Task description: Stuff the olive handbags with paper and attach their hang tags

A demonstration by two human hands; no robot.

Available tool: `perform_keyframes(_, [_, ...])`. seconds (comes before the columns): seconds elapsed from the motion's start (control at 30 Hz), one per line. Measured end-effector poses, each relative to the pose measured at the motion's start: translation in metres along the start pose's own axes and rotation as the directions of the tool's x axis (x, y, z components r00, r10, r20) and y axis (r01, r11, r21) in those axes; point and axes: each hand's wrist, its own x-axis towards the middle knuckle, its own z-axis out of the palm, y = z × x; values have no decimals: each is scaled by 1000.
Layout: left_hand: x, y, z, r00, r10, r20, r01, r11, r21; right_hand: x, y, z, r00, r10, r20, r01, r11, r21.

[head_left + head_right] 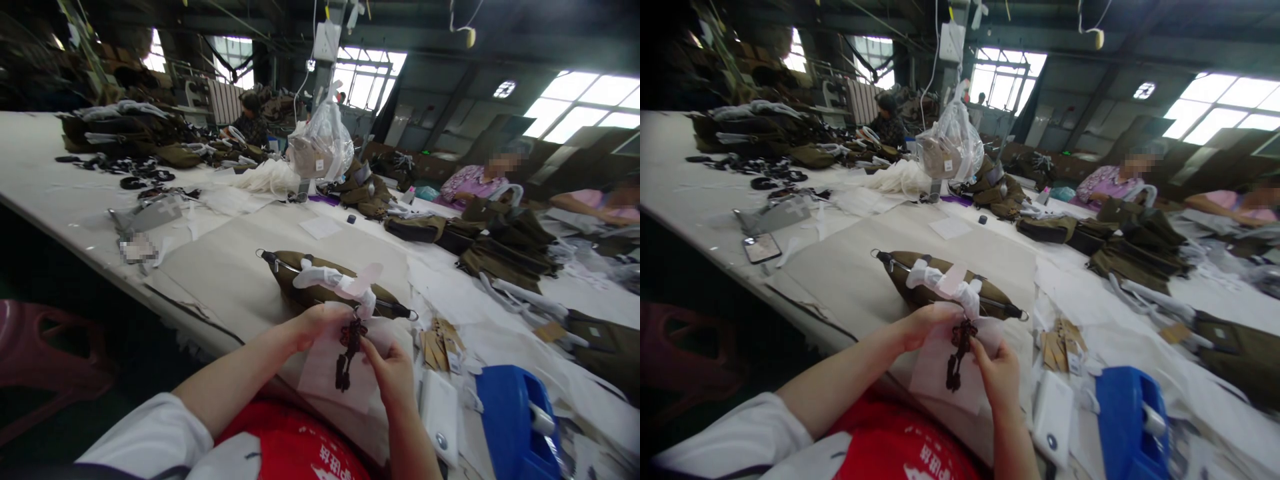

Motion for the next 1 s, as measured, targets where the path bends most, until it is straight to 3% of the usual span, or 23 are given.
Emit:
perform_keyframes(0.13, [-5,4,7,995,78,58,-85,990,112,-4,0,1,998,-60,-27,58,996,-66])
perform_keyframes(0.3, [-4,2,13,993,112,23,-114,979,169,-11,1,2,978,-205,-27,202,975,-96])
perform_keyframes(0.53, [0,1,13,995,97,-14,-95,986,134,-13,2,-1,908,-359,-215,365,931,-15])
perform_keyframes(0.73, [1,-7,9,992,125,-22,-121,983,139,-24,10,8,820,-520,-240,528,849,-32])
perform_keyframes(0.87, [2,-15,11,982,183,-41,-172,965,196,-24,0,19,770,-619,-152,582,780,-229])
perform_keyframes(0.93, [3,-19,13,971,237,-43,-219,943,251,-20,-9,24,779,-618,-101,566,764,-309])
perform_keyframes(1.0, [2,-20,14,956,291,-43,-260,904,340,-17,-16,27,828,-554,-88,509,808,-298])
